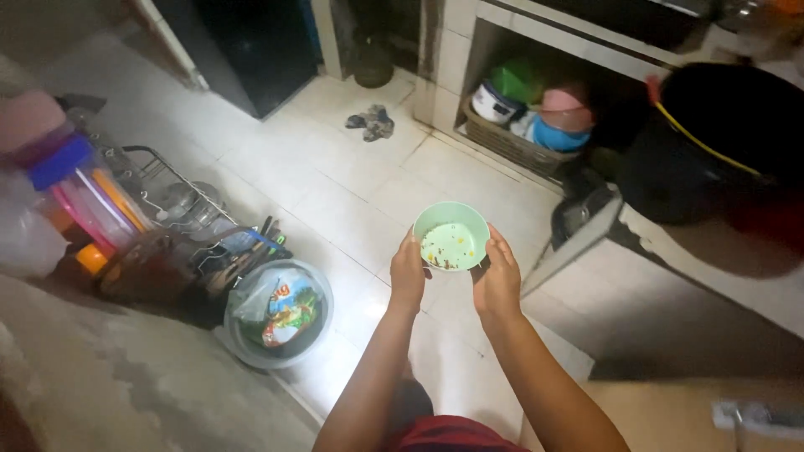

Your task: Clear used dishes and a glass from a dining table and place them into the kitchen sink.

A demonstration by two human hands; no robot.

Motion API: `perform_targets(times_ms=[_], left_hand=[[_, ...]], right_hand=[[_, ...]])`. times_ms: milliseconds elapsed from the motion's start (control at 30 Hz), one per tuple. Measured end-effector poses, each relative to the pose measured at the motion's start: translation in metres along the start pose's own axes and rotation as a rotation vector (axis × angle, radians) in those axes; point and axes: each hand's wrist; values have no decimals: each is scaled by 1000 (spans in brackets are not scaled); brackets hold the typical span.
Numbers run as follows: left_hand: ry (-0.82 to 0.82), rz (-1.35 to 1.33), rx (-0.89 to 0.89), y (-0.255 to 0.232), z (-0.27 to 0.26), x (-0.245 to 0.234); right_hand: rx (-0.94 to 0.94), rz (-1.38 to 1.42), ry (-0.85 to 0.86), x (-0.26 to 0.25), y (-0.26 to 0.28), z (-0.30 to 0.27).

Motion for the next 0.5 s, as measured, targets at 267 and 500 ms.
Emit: perform_targets(times_ms=[267,500], left_hand=[[-54,23,50,26,180,-2],[-28,65,43,29,329,7]], right_hand=[[32,12,72,76,18,168],[-6,83,81,133,39,305]])
Point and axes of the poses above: each hand's wrist, its own z-axis towards the middle knuckle, its own x-axis out of the palm, y = z × x, and after that the axes turned 12 degrees about x, right-handed
